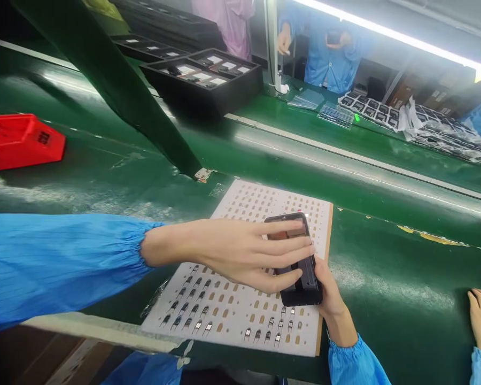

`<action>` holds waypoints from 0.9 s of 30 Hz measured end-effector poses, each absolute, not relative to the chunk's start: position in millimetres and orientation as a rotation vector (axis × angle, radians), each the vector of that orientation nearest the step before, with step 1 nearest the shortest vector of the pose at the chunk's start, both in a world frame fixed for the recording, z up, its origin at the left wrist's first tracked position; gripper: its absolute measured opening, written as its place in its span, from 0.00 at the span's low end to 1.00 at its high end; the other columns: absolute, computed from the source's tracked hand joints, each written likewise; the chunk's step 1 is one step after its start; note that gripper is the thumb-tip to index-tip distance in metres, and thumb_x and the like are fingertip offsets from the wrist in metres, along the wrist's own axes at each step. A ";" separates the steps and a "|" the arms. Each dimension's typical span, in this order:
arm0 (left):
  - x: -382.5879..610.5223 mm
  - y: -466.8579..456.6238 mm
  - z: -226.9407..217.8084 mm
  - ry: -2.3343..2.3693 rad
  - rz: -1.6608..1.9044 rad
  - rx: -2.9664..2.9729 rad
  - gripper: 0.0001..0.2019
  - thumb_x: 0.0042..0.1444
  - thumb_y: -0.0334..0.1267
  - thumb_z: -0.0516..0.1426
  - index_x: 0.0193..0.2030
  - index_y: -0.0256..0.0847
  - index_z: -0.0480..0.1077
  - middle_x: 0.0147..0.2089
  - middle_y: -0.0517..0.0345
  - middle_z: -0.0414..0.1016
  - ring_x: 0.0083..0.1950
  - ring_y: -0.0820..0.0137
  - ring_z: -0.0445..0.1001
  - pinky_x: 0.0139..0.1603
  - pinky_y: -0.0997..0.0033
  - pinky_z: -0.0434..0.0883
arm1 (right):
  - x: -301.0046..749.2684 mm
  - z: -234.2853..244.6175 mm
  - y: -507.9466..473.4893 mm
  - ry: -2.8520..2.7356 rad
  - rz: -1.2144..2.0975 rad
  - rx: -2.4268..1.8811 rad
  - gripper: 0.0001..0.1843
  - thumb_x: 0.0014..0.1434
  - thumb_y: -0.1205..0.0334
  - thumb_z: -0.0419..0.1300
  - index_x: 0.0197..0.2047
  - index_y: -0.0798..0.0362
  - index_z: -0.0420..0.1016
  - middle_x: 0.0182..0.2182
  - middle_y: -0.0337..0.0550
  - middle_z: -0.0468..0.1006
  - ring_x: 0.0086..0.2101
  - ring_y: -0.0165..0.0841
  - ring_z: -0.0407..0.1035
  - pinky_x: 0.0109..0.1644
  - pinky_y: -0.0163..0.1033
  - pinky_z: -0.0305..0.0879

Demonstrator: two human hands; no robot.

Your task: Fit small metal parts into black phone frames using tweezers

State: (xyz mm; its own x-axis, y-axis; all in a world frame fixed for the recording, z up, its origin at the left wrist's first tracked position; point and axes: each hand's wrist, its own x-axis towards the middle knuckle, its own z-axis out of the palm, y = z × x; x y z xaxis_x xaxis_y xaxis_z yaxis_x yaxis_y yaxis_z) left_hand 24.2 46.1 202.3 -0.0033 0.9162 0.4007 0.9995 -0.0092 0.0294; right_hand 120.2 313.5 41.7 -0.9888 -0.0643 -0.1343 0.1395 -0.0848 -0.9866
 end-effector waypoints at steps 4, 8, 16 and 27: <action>37.0 31.7 167.4 -2.088 -0.658 -1.621 0.28 0.69 0.24 0.59 0.70 0.57 0.70 0.77 0.55 0.69 0.79 0.59 0.67 0.83 0.44 0.65 | 122.9 43.3 307.0 1.913 -2.180 0.154 0.21 0.66 0.28 0.53 0.48 0.20 0.85 0.28 0.45 0.81 0.38 0.59 0.80 0.24 0.62 0.68; 65.3 30.0 124.6 -2.363 -1.204 -0.868 0.36 0.73 0.37 0.59 0.83 0.52 0.50 0.83 0.43 0.57 0.82 0.49 0.61 0.78 0.38 0.70 | 123.7 46.3 300.8 1.949 -2.112 0.101 0.21 0.67 0.30 0.56 0.52 0.25 0.85 0.30 0.47 0.82 0.39 0.61 0.80 0.26 0.61 0.69; 91.4 64.0 116.0 -2.063 -2.882 -0.257 0.24 0.74 0.57 0.55 0.63 0.45 0.79 0.72 0.49 0.76 0.71 0.51 0.75 0.75 0.44 0.72 | 121.6 41.0 302.7 2.349 -1.902 -0.130 0.20 0.67 0.38 0.61 0.59 0.24 0.83 0.38 0.44 0.87 0.45 0.59 0.81 0.38 0.64 0.76; 95.2 69.9 109.1 -2.065 -2.724 -0.100 0.20 0.68 0.54 0.62 0.51 0.40 0.84 0.50 0.49 0.85 0.47 0.60 0.77 0.55 0.56 0.76 | 123.2 51.8 288.7 2.158 -2.049 0.031 0.23 0.70 0.32 0.53 0.58 0.23 0.84 0.36 0.44 0.86 0.39 0.55 0.81 0.30 0.59 0.73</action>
